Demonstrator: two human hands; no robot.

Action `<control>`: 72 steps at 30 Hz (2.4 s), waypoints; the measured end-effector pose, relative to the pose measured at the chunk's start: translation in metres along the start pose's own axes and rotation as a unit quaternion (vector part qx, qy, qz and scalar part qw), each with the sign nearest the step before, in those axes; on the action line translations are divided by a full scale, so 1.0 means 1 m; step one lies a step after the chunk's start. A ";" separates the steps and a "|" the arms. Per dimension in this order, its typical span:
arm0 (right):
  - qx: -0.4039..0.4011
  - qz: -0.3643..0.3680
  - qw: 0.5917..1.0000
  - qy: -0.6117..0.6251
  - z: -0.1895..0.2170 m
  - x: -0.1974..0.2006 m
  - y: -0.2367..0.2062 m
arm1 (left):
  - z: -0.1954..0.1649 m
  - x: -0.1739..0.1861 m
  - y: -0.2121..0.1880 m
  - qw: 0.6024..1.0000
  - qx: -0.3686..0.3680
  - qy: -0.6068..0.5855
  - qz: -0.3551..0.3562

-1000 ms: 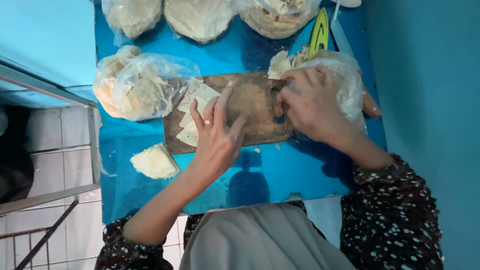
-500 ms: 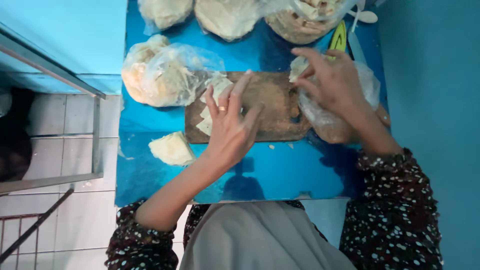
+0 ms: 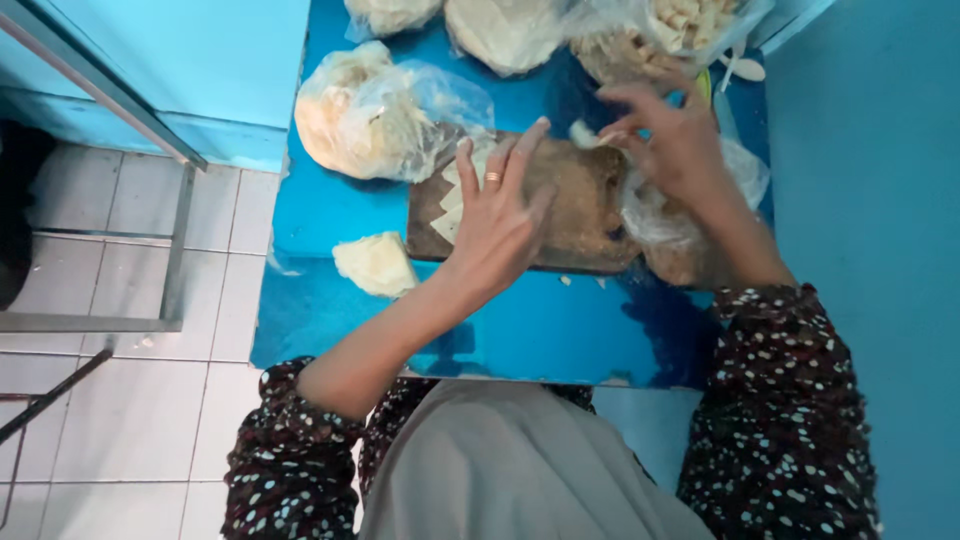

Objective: The person folds small square dough wrappers on a wooden board, pinches filling from a plastic bag, places it on a wrapper, and folds the wrapper over the filling into a filled parcel, setting finished parcels aside while taking new wrappers from a pile.

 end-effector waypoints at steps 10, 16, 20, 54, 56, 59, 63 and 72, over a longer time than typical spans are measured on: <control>0.084 0.088 0.993 -0.016 0.005 0.046 -0.008 | 0.012 0.020 0.011 0.996 0.016 -0.021 -0.089; 0.164 0.093 0.975 0.118 0.085 0.014 -0.012 | 0.021 0.029 0.014 0.994 0.037 -0.021 -0.104; 0.165 0.141 0.974 0.069 0.076 0.049 -0.028 | 0.019 0.027 0.014 0.995 0.030 -0.017 -0.095; -0.008 0.125 0.984 -0.125 0.106 0.053 -0.129 | 0.050 0.127 -0.105 0.959 0.257 0.106 0.060; -0.070 0.068 0.993 -0.073 0.096 0.072 -0.130 | 0.046 0.118 -0.106 0.957 0.249 0.126 0.080; -0.087 0.044 0.995 -0.009 0.083 0.093 -0.124 | 0.043 0.113 -0.105 0.951 0.257 0.152 0.082; -0.235 0.042 0.963 0.125 0.041 0.104 -0.112 | 0.041 0.111 -0.102 0.958 0.255 0.117 0.063; -0.281 -0.090 0.934 0.200 -0.105 0.109 -0.069 | 0.039 0.105 -0.104 0.970 0.234 0.059 -0.013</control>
Point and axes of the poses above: each hand's wrist, its own y-axis towards the middle knuckle, its own x-axis out of the back of the hand, z = x × y, the point moved 4 cm from there along y, towards the middle knuckle, and after that the axes turned 7 degrees about -y, right-handed, at the moved point
